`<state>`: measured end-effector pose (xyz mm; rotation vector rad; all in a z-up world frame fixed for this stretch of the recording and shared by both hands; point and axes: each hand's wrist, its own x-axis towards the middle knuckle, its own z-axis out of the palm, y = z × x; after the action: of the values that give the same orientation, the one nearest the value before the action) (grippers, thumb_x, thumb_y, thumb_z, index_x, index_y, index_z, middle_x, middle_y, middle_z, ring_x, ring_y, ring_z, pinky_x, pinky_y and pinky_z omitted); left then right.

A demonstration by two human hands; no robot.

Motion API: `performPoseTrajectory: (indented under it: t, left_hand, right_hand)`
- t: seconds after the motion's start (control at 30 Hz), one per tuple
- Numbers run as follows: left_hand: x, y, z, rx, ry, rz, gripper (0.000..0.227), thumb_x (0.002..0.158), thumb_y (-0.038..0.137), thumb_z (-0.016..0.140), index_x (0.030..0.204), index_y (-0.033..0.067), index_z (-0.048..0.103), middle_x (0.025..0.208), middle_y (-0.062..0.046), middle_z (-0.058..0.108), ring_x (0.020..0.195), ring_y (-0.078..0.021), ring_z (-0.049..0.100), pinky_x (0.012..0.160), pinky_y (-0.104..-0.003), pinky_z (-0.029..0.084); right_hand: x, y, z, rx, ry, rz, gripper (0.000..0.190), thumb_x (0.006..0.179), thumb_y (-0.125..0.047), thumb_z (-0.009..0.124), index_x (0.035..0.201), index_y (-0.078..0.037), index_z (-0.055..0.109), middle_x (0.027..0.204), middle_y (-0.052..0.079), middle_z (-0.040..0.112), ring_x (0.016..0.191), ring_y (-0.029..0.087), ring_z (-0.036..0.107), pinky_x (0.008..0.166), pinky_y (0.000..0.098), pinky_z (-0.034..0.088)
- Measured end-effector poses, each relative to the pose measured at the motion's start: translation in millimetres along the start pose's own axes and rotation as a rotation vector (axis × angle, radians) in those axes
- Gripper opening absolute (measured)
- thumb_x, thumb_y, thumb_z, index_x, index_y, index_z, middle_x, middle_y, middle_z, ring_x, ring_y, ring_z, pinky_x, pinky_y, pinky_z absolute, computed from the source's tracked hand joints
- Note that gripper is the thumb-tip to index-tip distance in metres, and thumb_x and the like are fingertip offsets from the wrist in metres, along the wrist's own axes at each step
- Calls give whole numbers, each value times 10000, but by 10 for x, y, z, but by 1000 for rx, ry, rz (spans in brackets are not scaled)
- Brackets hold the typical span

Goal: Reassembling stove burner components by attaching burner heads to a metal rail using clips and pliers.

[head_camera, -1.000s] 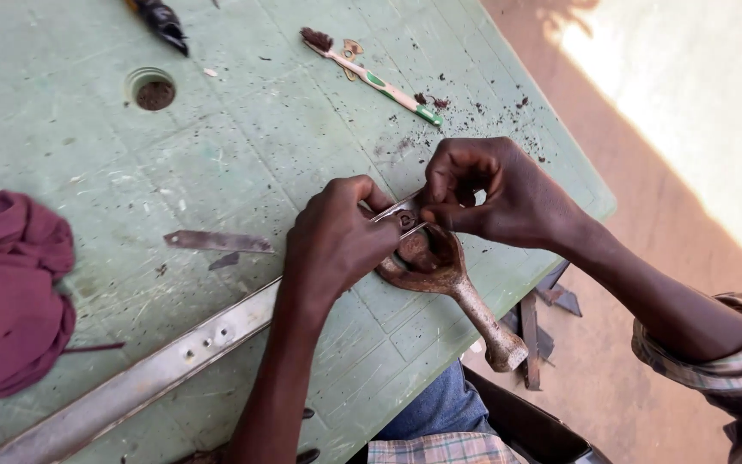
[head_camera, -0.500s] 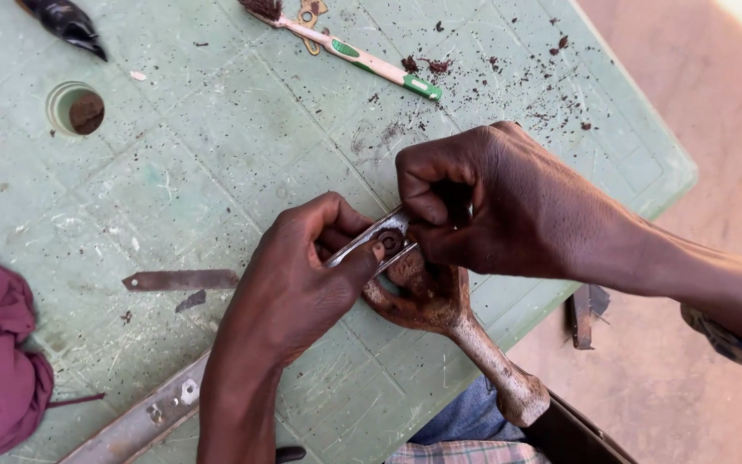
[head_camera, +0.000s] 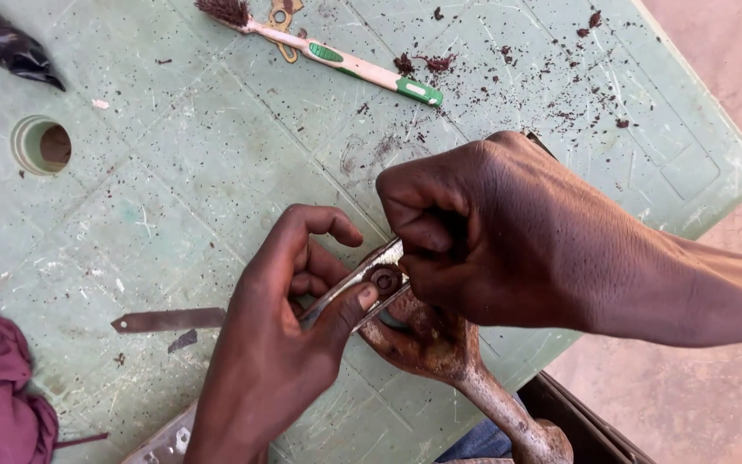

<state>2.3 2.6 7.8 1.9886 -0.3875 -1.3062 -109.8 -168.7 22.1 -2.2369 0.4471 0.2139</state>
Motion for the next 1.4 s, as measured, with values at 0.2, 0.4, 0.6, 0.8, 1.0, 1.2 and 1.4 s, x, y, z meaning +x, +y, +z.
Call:
performPoseTrajectory:
  t: [0.2, 0.4, 0.6, 0.8, 1.0, 1.2, 1.4]
  left_hand:
    - [-36, -147, 35, 109, 63, 457, 80, 891, 128, 684, 909, 191, 729, 891, 20, 671, 809, -101, 726, 750, -226, 530]
    - [-129, -136, 175, 354, 362, 501, 208, 780, 39, 691, 806, 233, 763, 781, 64, 667, 675, -158, 679, 574, -329, 479]
    - [-186, -81, 264, 378, 409, 352, 234, 803, 89, 673, 846, 302, 759, 839, 70, 679, 690, -230, 688, 572, -412, 471]
    - [-169, 59, 150, 392, 220, 134, 370, 788, 98, 658, 1052, 343, 570, 946, 116, 701, 849, -215, 683, 620, -467, 494]
    - [-147, 33, 43, 276, 101, 221, 277, 806, 178, 605, 1032, 336, 626, 940, 61, 701, 886, -190, 746, 687, -398, 529]
    - [-177, -73, 159, 286, 210, 443, 223, 833, 74, 596, 951, 231, 700, 946, -4, 632, 798, -262, 712, 652, -428, 520]
    - [-273, -46, 333, 386, 411, 476, 228, 840, 65, 653, 970, 223, 755, 969, 30, 681, 745, -261, 713, 563, -438, 500]
  right_hand:
    - [50, -8, -29, 28, -33, 45, 395, 643, -116, 658, 675, -184, 269, 587, -62, 244, 684, 149, 189, 467, 300, 247]
    - [12, -16, -40, 28, -5, 62, 367, 699, -108, 662, 674, -182, 303, 589, -48, 263, 714, 158, 204, 504, 270, 289]
    - [-45, 3, -47, 13, 17, -221, 294, 666, 30, 546, 673, -170, 330, 605, -60, 361, 612, 142, 264, 509, 258, 313]
    - [-9, 26, -126, 12, -110, -310, 307, 732, 70, 584, 690, -156, 382, 633, -50, 384, 594, 136, 303, 523, 264, 321]
    - [35, 46, -151, -29, -155, -392, 318, 745, 42, 675, 681, -157, 434, 649, -52, 421, 551, 116, 403, 515, 254, 376]
    - [35, 64, -162, -32, -163, -388, 305, 812, -14, 704, 691, -163, 467, 645, -65, 463, 554, 104, 430, 523, 240, 400]
    - [21, 60, -163, -26, -197, -393, 288, 756, 66, 602, 694, -155, 427, 666, -47, 425, 567, 134, 363, 510, 258, 368]
